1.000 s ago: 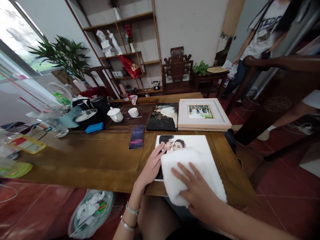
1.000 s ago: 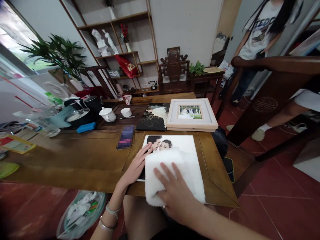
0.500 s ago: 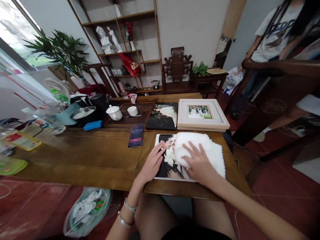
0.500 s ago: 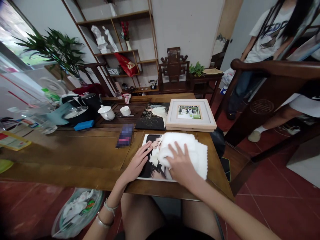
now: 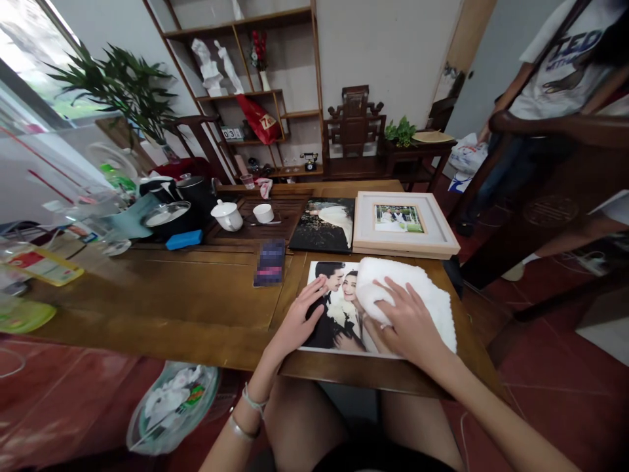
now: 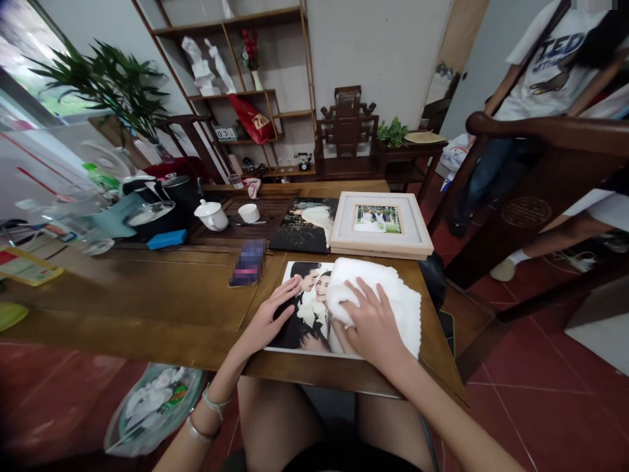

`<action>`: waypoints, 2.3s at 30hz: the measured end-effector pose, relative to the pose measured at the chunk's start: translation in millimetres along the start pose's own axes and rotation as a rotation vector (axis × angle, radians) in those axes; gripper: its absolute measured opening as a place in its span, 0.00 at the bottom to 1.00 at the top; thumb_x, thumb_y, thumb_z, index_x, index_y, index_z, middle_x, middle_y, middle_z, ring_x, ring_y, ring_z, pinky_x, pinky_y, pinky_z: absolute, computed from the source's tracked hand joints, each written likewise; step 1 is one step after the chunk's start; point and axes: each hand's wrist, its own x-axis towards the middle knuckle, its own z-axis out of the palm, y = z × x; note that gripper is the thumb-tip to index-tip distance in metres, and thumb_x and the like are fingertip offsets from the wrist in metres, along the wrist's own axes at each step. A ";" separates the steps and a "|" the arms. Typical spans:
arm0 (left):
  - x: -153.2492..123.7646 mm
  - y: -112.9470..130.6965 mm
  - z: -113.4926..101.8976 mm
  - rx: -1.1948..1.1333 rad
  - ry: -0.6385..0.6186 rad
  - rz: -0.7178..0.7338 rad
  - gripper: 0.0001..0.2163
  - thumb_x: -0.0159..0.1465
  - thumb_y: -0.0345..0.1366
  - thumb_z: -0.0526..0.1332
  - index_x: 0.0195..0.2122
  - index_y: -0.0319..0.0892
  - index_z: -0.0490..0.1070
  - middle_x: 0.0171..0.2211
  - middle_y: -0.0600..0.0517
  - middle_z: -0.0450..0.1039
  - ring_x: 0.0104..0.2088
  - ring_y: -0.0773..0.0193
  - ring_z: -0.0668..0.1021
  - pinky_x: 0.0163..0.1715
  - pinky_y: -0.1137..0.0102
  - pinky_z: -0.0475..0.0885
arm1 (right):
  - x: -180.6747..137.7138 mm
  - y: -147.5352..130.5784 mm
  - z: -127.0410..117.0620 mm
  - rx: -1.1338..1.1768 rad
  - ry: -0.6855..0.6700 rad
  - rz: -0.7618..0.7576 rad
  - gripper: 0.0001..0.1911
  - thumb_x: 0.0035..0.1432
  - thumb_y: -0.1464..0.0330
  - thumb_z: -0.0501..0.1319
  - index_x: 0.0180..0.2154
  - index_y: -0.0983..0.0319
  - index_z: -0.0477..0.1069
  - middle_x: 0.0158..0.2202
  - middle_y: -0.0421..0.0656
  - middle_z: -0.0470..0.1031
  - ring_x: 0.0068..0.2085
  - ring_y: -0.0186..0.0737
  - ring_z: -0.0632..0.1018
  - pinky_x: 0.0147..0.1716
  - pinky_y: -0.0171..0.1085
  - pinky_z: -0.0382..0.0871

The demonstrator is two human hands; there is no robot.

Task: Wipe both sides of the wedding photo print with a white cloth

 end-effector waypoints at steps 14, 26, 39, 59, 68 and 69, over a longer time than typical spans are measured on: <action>-6.0 2.0 -1.5 0.042 -0.091 -0.013 0.21 0.70 0.37 0.47 0.64 0.51 0.53 0.68 0.51 0.47 0.68 0.58 0.50 0.65 0.51 0.45 | -11.3 -40.5 8.7 0.050 -0.116 -0.069 0.17 0.50 0.70 0.63 0.45 0.58 0.75 0.64 0.49 0.57 0.65 0.57 0.52 0.62 0.60 0.39; -7.0 4.3 -2.2 0.108 -0.126 -0.006 0.24 0.69 0.41 0.50 0.66 0.53 0.48 0.68 0.49 0.44 0.68 0.56 0.49 0.64 0.50 0.46 | -35.8 -48.0 9.4 0.155 -0.126 -0.235 0.16 0.46 0.72 0.62 0.40 0.57 0.76 0.65 0.46 0.56 0.66 0.55 0.51 0.62 0.59 0.41; -8.5 -0.9 2.5 0.201 -0.101 -0.016 0.27 0.66 0.45 0.53 0.66 0.50 0.49 0.67 0.47 0.48 0.68 0.55 0.50 0.64 0.52 0.48 | 95.6 -19.9 3.3 0.194 -0.154 -0.174 0.16 0.64 0.63 0.52 0.47 0.62 0.71 0.51 0.52 0.72 0.54 0.52 0.68 0.51 0.47 0.59; -5.5 1.0 -1.1 0.077 -0.096 0.012 0.25 0.67 0.39 0.54 0.65 0.53 0.50 0.68 0.49 0.45 0.68 0.57 0.49 0.64 0.51 0.46 | -21.6 -9.6 -3.9 0.108 -0.098 -0.271 0.21 0.41 0.78 0.54 0.38 0.61 0.74 0.61 0.47 0.62 0.65 0.53 0.54 0.63 0.57 0.42; -6.8 2.5 -0.6 0.101 -0.082 0.021 0.24 0.67 0.40 0.53 0.65 0.53 0.52 0.68 0.49 0.46 0.68 0.56 0.50 0.64 0.51 0.47 | 20.6 4.8 -3.8 0.072 -0.056 -0.177 0.20 0.46 0.76 0.55 0.43 0.63 0.74 0.56 0.53 0.68 0.60 0.53 0.62 0.57 0.54 0.56; -6.9 3.0 -0.4 0.099 -0.083 0.014 0.24 0.68 0.40 0.52 0.65 0.53 0.52 0.68 0.49 0.46 0.68 0.56 0.50 0.64 0.51 0.47 | 29.3 7.5 -2.0 0.042 -0.045 -0.140 0.20 0.47 0.76 0.55 0.43 0.63 0.74 0.56 0.53 0.68 0.60 0.54 0.62 0.57 0.54 0.56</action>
